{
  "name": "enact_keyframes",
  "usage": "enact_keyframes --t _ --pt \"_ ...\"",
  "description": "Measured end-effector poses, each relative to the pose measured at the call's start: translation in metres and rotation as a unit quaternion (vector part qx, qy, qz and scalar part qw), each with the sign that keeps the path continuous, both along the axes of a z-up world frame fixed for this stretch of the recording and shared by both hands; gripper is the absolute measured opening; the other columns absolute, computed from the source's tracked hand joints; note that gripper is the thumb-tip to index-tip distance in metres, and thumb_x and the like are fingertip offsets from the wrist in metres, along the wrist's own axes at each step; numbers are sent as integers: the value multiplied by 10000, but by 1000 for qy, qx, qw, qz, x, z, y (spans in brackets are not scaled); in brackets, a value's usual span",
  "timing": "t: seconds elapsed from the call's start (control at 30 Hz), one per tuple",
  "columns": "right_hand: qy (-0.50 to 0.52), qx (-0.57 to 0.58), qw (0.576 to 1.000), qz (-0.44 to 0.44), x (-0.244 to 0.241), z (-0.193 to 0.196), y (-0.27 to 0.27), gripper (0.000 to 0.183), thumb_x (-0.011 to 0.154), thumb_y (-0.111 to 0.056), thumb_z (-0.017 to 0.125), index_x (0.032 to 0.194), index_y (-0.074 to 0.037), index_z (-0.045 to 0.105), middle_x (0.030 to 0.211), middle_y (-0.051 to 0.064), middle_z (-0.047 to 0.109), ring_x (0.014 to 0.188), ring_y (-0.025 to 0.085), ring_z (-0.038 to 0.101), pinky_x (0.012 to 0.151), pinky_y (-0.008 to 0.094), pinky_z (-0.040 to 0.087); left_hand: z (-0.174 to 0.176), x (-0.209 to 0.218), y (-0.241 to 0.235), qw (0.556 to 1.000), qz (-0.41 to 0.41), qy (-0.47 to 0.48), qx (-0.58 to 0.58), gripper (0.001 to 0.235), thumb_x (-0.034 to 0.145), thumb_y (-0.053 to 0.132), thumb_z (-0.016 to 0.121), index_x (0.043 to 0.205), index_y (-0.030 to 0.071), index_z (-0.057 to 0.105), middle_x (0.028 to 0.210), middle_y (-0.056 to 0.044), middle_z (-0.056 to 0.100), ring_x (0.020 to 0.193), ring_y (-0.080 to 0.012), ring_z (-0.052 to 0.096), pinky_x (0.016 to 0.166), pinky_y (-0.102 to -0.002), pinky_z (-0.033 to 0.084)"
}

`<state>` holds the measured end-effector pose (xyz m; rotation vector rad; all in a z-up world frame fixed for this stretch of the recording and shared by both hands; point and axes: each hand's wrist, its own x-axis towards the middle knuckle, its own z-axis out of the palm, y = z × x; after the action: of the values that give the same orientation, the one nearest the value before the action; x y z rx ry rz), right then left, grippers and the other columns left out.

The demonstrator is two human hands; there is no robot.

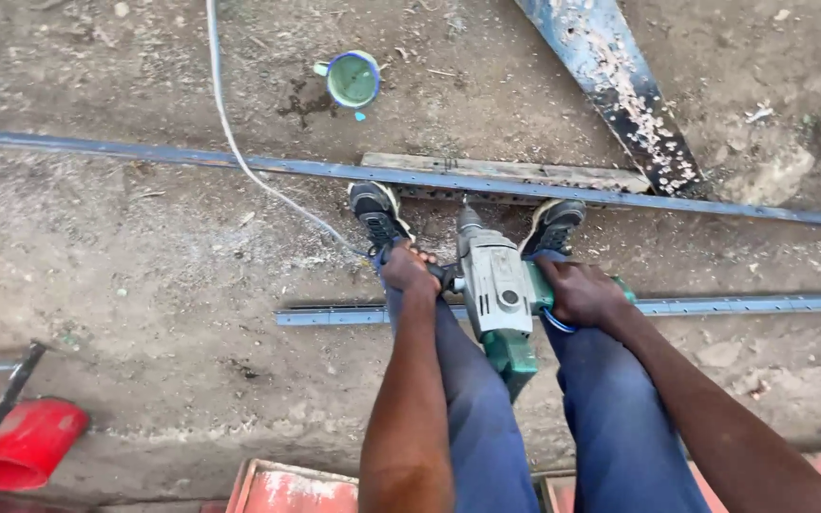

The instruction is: Using a power drill to create a series of holes in a metal L-beam on the ground.

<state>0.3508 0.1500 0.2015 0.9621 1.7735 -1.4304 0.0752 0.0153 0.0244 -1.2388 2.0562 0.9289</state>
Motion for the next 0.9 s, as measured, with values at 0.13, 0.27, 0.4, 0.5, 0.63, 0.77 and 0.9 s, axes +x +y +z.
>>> enact_keyframes --t 0.13,0.27,0.4,0.5,0.63,0.77,0.9 --pt "4 3 1000 -1 4 5 0 757 739 -288 625 1432 -64 422 1088 248 703 1023 513 705 837 654 593 37 5 31 1000 -1 -17 2 159 836 41 649 729 42 532 575 -31 434 414 -211 487 332 -364 386" --pt "21 26 999 -5 -8 15 2 736 734 -251 612 1418 -36 444 1081 262 692 1013 520 700 819 652 598 94 -5 60 1000 -10 -2 -12 145 829 20 653 811 71 519 608 -39 461 432 -198 488 346 -365 394" --pt "27 31 999 -9 -14 12 -6 758 726 -262 622 1428 -40 440 1090 257 689 1021 515 701 813 651 600 83 -20 59 999 -21 -28 -10 155 839 35 635 746 75 517 589 -15 449 419 -187 487 346 -351 390" --pt "16 38 999 -11 -8 9 -17 759 727 -323 626 1420 -76 438 1083 217 688 1019 486 707 806 625 607 90 -19 62 999 -30 -43 6 209 836 32 640 682 72 505 560 -15 410 410 -201 465 351 -359 378" --pt "45 66 997 -9 -9 4 -15 750 718 -278 614 1410 -43 447 1033 243 686 960 505 714 784 624 610 112 -18 84 1000 -12 -27 0 180 833 21 639 714 75 514 574 -18 431 412 -195 480 349 -363 382" --pt "53 65 996 -5 -3 1 -6 780 691 -286 627 1412 -51 445 1012 240 685 944 508 714 784 629 607 127 -8 93 1000 7 -27 -1 176 846 35 631 739 91 503 589 -11 432 435 -184 476 357 -358 377" --pt "72 74 995 -15 0 0 -13 738 705 -252 637 1380 3 483 990 289 686 933 525 713 762 634 607 97 -10 60 1000 3 -18 14 204 820 5 645 709 84 493 572 -27 430 420 -205 468 362 -366 373"
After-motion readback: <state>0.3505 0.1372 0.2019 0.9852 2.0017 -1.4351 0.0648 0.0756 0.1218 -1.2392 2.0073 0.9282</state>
